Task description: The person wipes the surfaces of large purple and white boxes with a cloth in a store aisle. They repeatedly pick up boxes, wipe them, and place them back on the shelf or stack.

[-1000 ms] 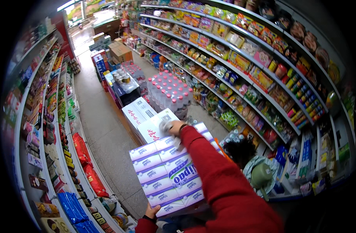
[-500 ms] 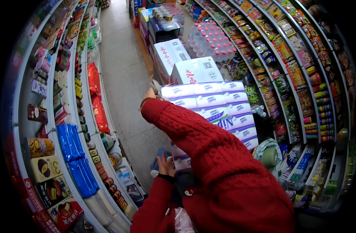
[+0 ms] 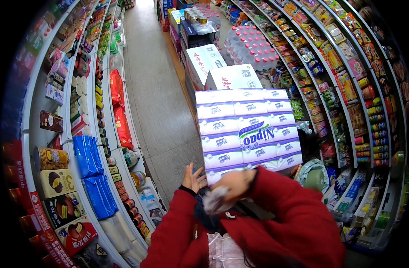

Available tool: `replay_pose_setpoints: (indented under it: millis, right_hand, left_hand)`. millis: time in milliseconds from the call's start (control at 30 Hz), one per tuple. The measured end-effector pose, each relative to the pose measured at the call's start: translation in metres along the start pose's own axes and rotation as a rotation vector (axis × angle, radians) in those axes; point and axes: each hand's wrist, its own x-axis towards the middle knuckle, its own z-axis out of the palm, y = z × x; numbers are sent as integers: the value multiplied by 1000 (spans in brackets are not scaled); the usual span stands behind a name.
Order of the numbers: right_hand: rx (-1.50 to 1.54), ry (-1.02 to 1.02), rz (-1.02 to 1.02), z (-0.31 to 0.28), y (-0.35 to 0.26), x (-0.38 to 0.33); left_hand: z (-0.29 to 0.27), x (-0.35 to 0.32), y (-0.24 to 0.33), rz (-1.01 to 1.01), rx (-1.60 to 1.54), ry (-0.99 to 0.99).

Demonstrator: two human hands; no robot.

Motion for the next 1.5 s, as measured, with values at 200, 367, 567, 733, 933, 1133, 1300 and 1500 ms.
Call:
replay_pose_setpoints:
  millis: [200,367,567,733,933,1133,1300,1500]
  right_hand:
    - [635,1447,42,21,134,-193]
    - [1353,1749,-1,88,249,-255]
    - [1534,1754,-147,109,253,-232]
    - [1608,1609,-643,143,267,-228]
    - [1126,1713,-732,71,189,-115]
    - [672,1395,-1058,-55,-1,-40]
    - [-793,1864,-1103,-93,-305,-16]
    - [821,257,-2033,-114,-517,16]
  left_hand:
    - [21,45,2,380,453,-172]
    - [26,51,-7,441,358,-187]
    - [56,28,5,511,354,-190]
    - [100,-38,48,631,434,-250]
    - [122,-236,111,996,640,-42]
    - [184,-445,135,1537,754,100]
    - [215,-589,116,1876,637,532]
    - [254,-750,143,2200,593,459]
